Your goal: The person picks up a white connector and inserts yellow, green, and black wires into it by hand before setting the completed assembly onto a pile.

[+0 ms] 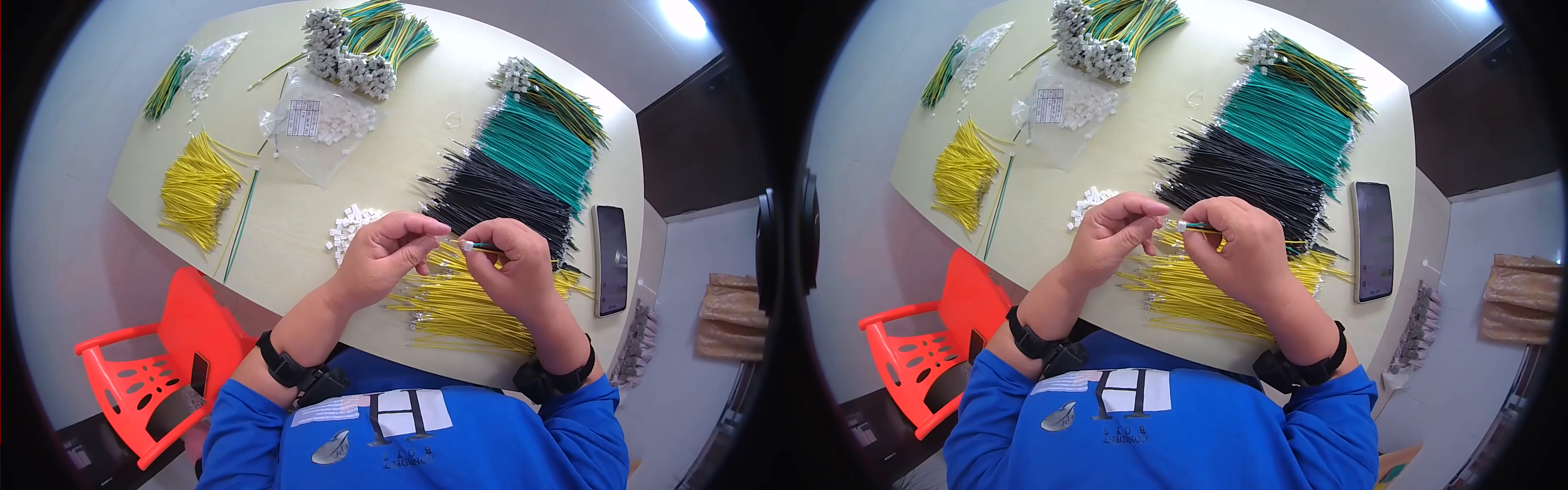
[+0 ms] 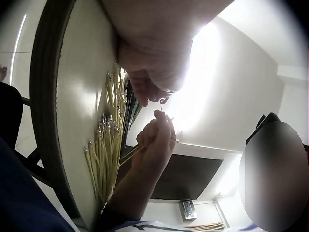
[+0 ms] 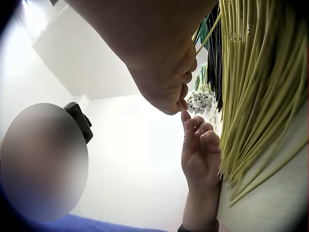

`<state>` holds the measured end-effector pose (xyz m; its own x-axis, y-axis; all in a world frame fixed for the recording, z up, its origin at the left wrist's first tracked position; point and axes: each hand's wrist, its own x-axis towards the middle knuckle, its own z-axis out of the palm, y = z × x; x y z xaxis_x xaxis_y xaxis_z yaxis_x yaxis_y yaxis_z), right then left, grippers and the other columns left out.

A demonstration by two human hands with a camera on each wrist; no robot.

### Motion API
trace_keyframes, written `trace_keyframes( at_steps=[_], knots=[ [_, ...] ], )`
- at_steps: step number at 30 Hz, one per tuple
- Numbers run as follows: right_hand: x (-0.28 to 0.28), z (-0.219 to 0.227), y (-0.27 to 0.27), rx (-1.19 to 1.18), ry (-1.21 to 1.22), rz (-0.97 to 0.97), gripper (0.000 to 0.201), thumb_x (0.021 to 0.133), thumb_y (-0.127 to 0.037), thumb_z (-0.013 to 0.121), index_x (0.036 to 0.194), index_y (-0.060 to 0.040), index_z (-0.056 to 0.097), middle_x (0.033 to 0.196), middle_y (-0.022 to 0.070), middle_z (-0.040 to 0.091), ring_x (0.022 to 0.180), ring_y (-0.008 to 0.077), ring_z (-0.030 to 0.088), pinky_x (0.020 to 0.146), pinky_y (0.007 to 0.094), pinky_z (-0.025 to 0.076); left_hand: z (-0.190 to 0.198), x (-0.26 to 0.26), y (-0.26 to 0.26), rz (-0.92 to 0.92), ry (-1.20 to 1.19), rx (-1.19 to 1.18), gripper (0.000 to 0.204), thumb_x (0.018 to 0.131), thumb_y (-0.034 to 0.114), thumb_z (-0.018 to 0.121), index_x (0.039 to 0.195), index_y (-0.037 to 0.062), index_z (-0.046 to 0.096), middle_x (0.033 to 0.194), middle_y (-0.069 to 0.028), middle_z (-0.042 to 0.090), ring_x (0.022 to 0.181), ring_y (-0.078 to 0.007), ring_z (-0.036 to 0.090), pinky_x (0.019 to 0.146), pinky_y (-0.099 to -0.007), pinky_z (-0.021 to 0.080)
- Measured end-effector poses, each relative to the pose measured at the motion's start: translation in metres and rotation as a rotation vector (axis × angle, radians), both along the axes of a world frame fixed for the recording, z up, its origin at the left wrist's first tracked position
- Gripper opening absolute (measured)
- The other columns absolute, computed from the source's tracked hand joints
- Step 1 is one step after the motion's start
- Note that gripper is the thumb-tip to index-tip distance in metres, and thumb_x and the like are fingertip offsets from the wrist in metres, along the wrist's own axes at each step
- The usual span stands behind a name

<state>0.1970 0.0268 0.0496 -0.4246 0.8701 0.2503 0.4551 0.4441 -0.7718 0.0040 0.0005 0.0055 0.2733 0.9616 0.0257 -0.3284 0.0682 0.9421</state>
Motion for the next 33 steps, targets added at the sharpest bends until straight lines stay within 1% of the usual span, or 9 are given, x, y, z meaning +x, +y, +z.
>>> trace_keyframes(
  at_steps=[2, 6, 10, 14, 18, 31, 33],
  knots=[
    [-0.0006, 0.001, -0.0001, -0.006, 0.005, 0.004, 0.007, 0.072, -0.001, 0.064, 0.079, -0.0021, 0.064, 0.069, 0.0065, 0.059, 0.057, 0.0104, 0.055, 0.049, 0.0213, 0.044, 0.0013, 0.0008, 0.0002, 0.009, 0.01, 0.026, 0.018, 0.091, 0.004, 0.053, 0.108, 0.0017, 0.059, 0.096, -0.004, 0.058, 0.08, -0.0081, 0.056, 0.067, -0.0219, 0.051],
    [-0.0015, 0.0018, -0.0009, -0.012, -0.045, -0.003, 0.006, 0.071, -0.002, 0.065, 0.078, -0.002, 0.064, 0.068, 0.0061, 0.059, 0.054, 0.0103, 0.055, 0.048, 0.0211, 0.043, 0.0028, -0.0009, -0.0008, -0.012, 0.022, -0.06, 0.017, 0.09, 0.003, 0.054, 0.106, 0.0014, 0.058, 0.096, -0.0044, 0.058, 0.081, -0.0083, 0.057, 0.066, -0.0218, 0.051],
    [-0.0024, 0.0041, -0.0009, -0.027, -0.078, -0.01, 0.006, 0.071, -0.003, 0.065, 0.076, -0.0018, 0.064, 0.067, 0.006, 0.059, 0.052, 0.0109, 0.054, 0.047, 0.0213, 0.041, 0.0007, 0.0016, -0.0008, 0.02, -0.068, -0.056, 0.015, 0.089, 0.005, 0.057, 0.104, 0.0011, 0.056, 0.094, -0.0024, 0.058, 0.08, -0.0052, 0.057, 0.066, -0.0198, 0.052],
    [-0.0024, 0.0028, -0.0008, -0.008, -0.074, -0.012, 0.006, 0.071, -0.004, 0.066, 0.076, -0.0019, 0.064, 0.065, 0.0058, 0.059, 0.05, 0.0115, 0.053, 0.047, 0.0219, 0.041, 0.0031, 0.0022, -0.0011, 0.003, -0.019, -0.055, 0.015, 0.089, 0.004, 0.057, 0.103, 0.0014, 0.054, 0.092, -0.002, 0.058, 0.08, -0.0052, 0.057, 0.066, -0.0202, 0.052],
    [-0.0024, 0.0017, -0.0011, -0.002, -0.085, -0.015, 0.006, 0.071, -0.005, 0.066, 0.076, -0.0025, 0.064, 0.065, 0.0059, 0.058, 0.051, 0.0119, 0.053, 0.046, 0.0227, 0.041, 0.0007, 0.0009, -0.0007, -0.014, -0.01, -0.049, 0.014, 0.089, 0.001, 0.056, 0.102, 0.0015, 0.054, 0.094, -0.0046, 0.059, 0.083, -0.0081, 0.059, 0.065, -0.0218, 0.053],
    [-0.0037, 0.0016, -0.0035, -0.071, -0.09, 0.014, 0.006, 0.074, -0.006, 0.064, 0.075, -0.0006, 0.062, 0.06, 0.0051, 0.056, 0.048, 0.009, 0.049, 0.045, 0.0218, 0.038, -0.0025, 0.0023, -0.002, -0.027, 0.056, -0.029, 0.014, 0.088, 0.0, 0.056, 0.102, 0.0018, 0.058, 0.096, -0.004, 0.059, 0.083, -0.0075, 0.058, 0.068, -0.0205, 0.052],
    [-0.0033, 0.0012, -0.0034, -0.083, -0.099, 0.02, 0.006, 0.075, -0.006, 0.064, 0.075, -0.0003, 0.062, 0.06, 0.0043, 0.055, 0.049, 0.0076, 0.048, 0.045, 0.0217, 0.037, -0.0032, 0.0034, -0.0021, -0.021, 0.052, 0.018, 0.014, 0.087, -0.001, 0.057, 0.101, 0.0019, 0.058, 0.096, -0.0043, 0.059, 0.083, -0.0077, 0.058, 0.068, -0.0204, 0.052]
  ],
)
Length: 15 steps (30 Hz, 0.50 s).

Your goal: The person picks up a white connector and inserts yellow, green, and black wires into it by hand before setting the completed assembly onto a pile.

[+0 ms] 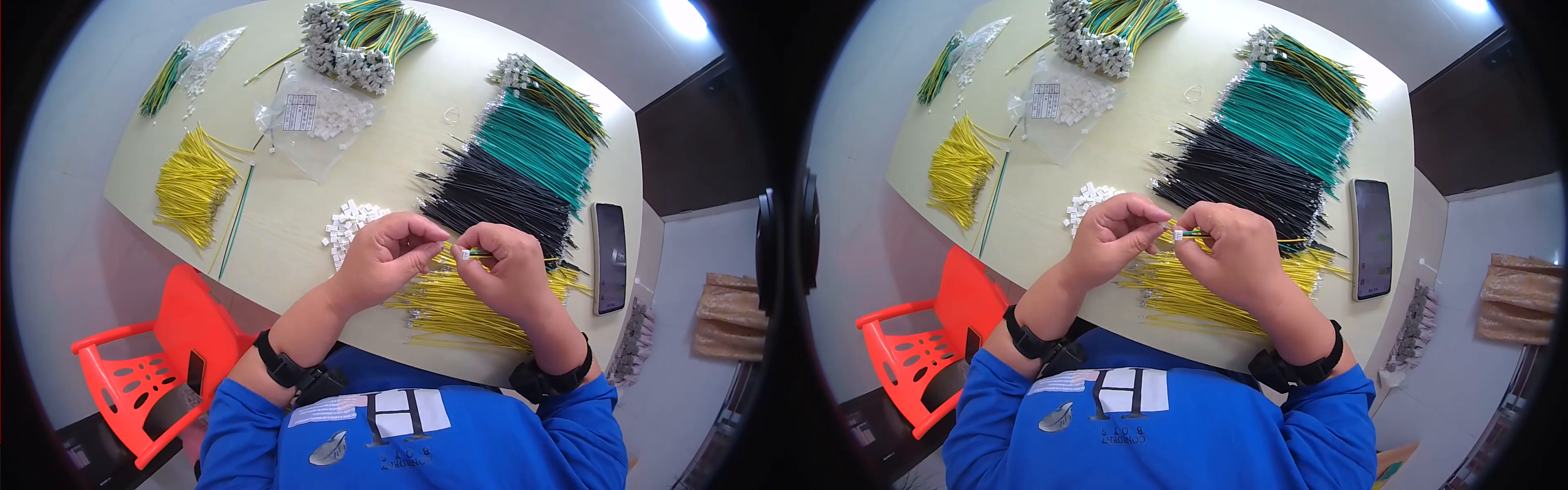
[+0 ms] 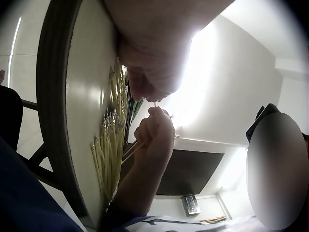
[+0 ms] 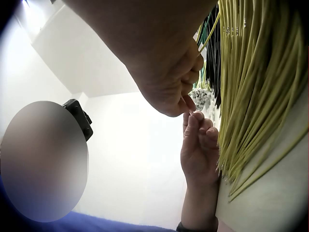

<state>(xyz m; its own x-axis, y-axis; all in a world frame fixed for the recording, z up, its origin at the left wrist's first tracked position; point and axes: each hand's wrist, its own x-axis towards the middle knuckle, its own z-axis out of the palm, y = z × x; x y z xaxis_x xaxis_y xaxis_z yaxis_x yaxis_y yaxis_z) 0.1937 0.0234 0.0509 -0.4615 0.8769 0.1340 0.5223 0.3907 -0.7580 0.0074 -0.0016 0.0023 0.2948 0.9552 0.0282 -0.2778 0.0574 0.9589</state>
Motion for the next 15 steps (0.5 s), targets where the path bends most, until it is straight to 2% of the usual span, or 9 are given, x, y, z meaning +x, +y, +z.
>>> trace_keyframes(
  at_steps=[5, 15],
  knots=[
    [0.0017, 0.0032, 0.0019, -0.095, -0.027, 0.0, 0.007, 0.077, -0.006, 0.063, 0.074, 0.0006, 0.061, 0.059, 0.0025, 0.053, 0.049, 0.0053, 0.045, 0.045, 0.0215, 0.036, -0.0029, 0.0011, 0.001, 0.021, 0.063, 0.125, 0.014, 0.086, -0.003, 0.058, 0.099, 0.0019, 0.059, 0.095, -0.0048, 0.059, 0.082, -0.0081, 0.058, 0.069, -0.0204, 0.051],
    [0.0022, 0.0001, 0.0012, -0.105, -0.001, 0.021, 0.007, 0.078, -0.005, 0.062, 0.075, 0.0012, 0.06, 0.06, 0.0028, 0.053, 0.051, 0.005, 0.045, 0.045, 0.0215, 0.036, -0.0031, 0.0023, 0.0005, 0.011, 0.073, 0.096, 0.013, 0.086, -0.004, 0.059, 0.097, 0.0013, 0.06, 0.093, -0.0045, 0.06, 0.083, -0.0079, 0.058, 0.069, -0.0205, 0.05]
  ],
)
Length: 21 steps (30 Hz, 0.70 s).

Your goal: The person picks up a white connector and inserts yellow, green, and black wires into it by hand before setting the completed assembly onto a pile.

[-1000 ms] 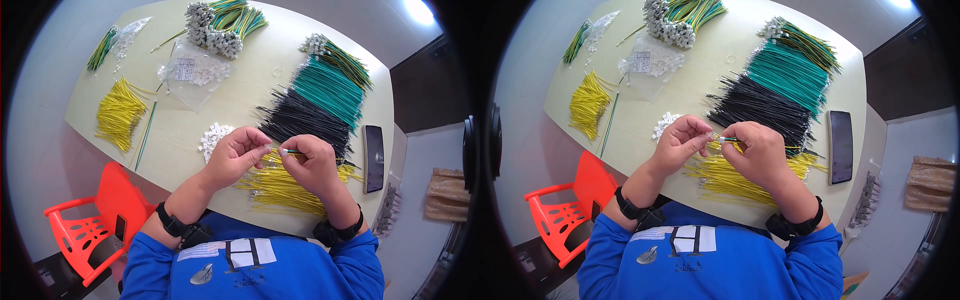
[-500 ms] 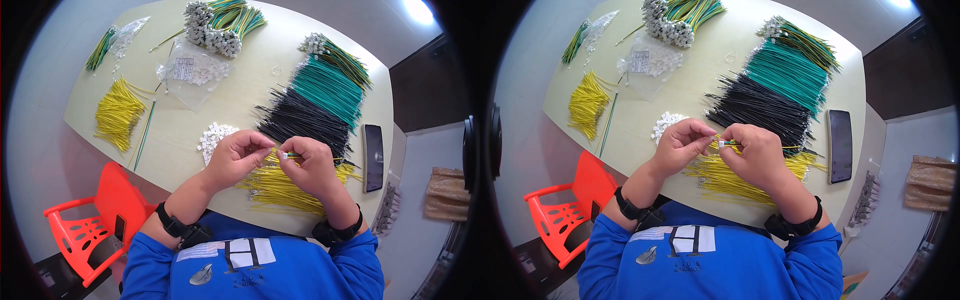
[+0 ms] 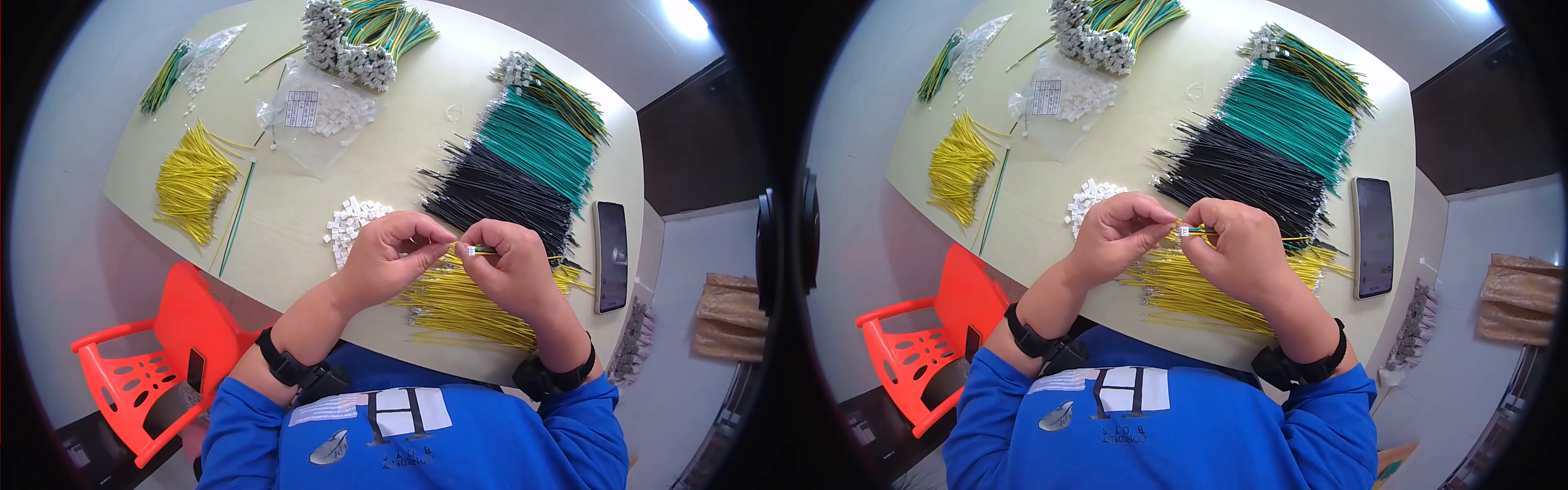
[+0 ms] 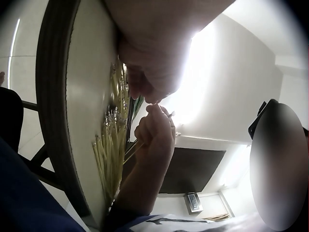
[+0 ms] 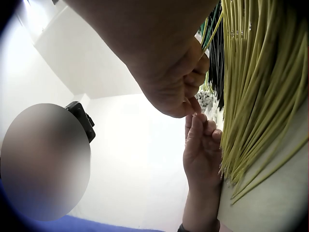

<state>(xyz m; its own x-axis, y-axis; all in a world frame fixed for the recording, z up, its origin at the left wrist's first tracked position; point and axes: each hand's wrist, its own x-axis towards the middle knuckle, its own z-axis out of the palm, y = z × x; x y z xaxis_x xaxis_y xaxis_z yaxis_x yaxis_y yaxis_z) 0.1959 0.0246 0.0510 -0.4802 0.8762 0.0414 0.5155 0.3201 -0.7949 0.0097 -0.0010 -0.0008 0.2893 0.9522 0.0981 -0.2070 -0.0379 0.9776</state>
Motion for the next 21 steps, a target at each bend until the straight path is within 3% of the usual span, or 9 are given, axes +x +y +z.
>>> trace_keyframes(
  at_steps=[15, 18, 21],
  knots=[
    [0.001, 0.001, -0.001, 0.025, 0.001, 0.048, 0.005, 0.078, -0.003, 0.061, 0.082, -0.0011, 0.061, 0.069, 0.0057, 0.056, 0.058, 0.0111, 0.051, 0.052, 0.0237, 0.042, 0.011, -0.004, 0.0, -0.042, -0.023, -0.179, 0.01, 0.088, 0.006, 0.06, 0.097, 0.0011, 0.057, 0.091, -0.0026, 0.06, 0.079, -0.0051, 0.056, 0.066, -0.0182, 0.046],
    [0.003, 0.001, 0.002, 0.045, -0.015, 0.063, 0.011, 0.073, -0.007, 0.061, 0.083, -0.0061, 0.059, 0.074, 0.0088, 0.059, 0.068, 0.0251, 0.059, 0.06, 0.0332, 0.046, 0.006, -0.002, 0.0, -0.014, -0.017, -0.133, 0.007, 0.088, 0.005, 0.06, 0.093, 0.0015, 0.057, 0.089, -0.0013, 0.059, 0.077, -0.0046, 0.054, 0.068, -0.0186, 0.044],
    [0.001, -0.002, 0.003, 0.102, 0.007, 0.092, 0.012, 0.07, -0.001, 0.061, 0.081, -0.0035, 0.06, 0.074, 0.0083, 0.059, 0.067, 0.0228, 0.058, 0.059, 0.0313, 0.046, 0.007, -0.002, -0.001, 0.005, 0.009, -0.118, 0.006, 0.088, 0.005, 0.06, 0.092, 0.0017, 0.057, 0.088, -0.001, 0.059, 0.078, -0.0049, 0.054, 0.07, -0.0193, 0.044]
  ],
)
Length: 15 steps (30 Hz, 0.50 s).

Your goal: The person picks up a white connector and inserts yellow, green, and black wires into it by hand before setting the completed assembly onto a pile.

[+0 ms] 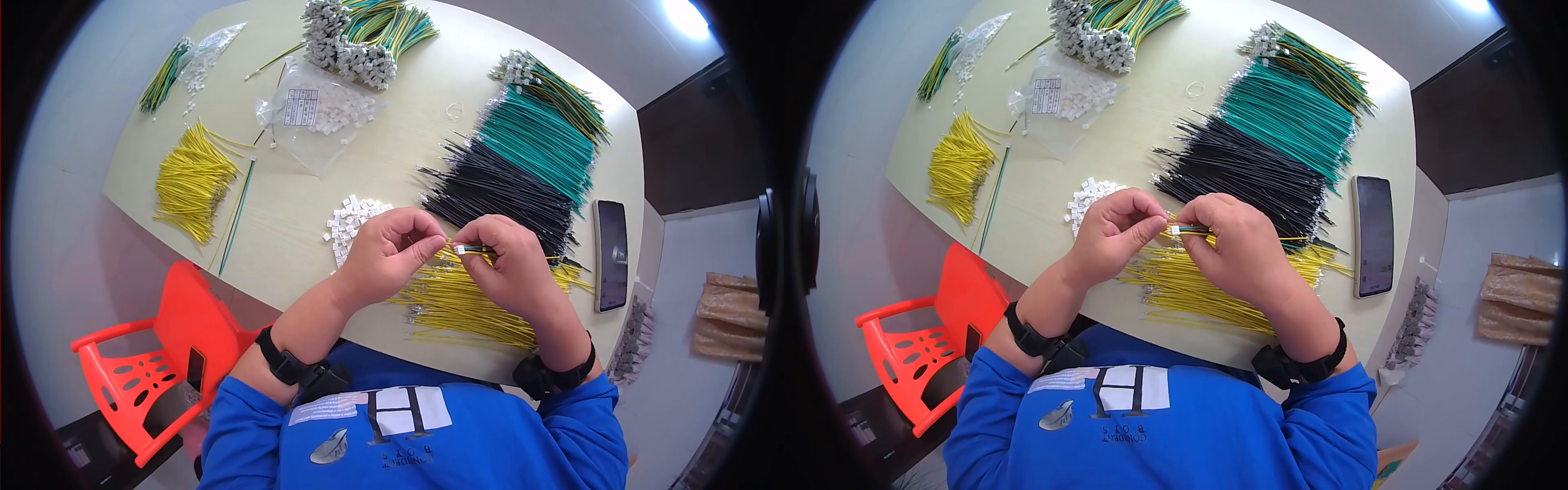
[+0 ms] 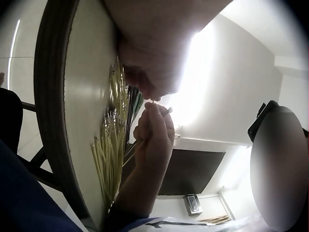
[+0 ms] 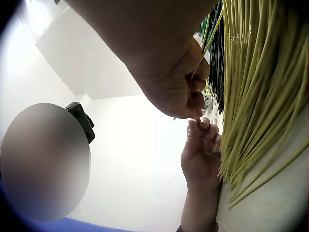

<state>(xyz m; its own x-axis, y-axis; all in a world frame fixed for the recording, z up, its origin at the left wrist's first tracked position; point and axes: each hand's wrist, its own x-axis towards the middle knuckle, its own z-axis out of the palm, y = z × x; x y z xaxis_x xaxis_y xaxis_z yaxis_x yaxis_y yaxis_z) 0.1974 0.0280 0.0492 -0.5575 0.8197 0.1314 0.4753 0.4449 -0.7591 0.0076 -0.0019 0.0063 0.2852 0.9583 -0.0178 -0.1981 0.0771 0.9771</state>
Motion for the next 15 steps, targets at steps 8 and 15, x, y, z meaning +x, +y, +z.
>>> trace_keyframes(
  at_steps=[8, 15],
  knots=[
    [-0.0067, -0.01, -0.0028, 0.109, 0.071, 0.019, 0.014, 0.067, 0.002, 0.06, 0.079, -0.0039, 0.057, 0.075, 0.0085, 0.059, 0.069, 0.0258, 0.059, 0.06, 0.0335, 0.047, -0.0032, -0.0007, 0.0, 0.002, -0.009, 0.023, 0.005, 0.088, 0.004, 0.06, 0.091, 0.002, 0.057, 0.087, -0.0016, 0.059, 0.079, -0.0055, 0.053, 0.071, -0.0198, 0.044],
    [-0.0084, -0.0084, -0.0041, 0.091, 0.044, 0.0, 0.012, 0.068, -0.001, 0.06, 0.078, -0.005, 0.056, 0.075, 0.0089, 0.059, 0.071, 0.027, 0.059, 0.061, 0.0348, 0.048, 0.0001, 0.0027, -0.0001, 0.066, -0.027, 0.048, 0.004, 0.087, 0.004, 0.061, 0.086, 0.0019, 0.058, 0.08, 0.0008, 0.058, 0.073, -0.0023, 0.052, 0.063, -0.0175, 0.043]
  ],
)
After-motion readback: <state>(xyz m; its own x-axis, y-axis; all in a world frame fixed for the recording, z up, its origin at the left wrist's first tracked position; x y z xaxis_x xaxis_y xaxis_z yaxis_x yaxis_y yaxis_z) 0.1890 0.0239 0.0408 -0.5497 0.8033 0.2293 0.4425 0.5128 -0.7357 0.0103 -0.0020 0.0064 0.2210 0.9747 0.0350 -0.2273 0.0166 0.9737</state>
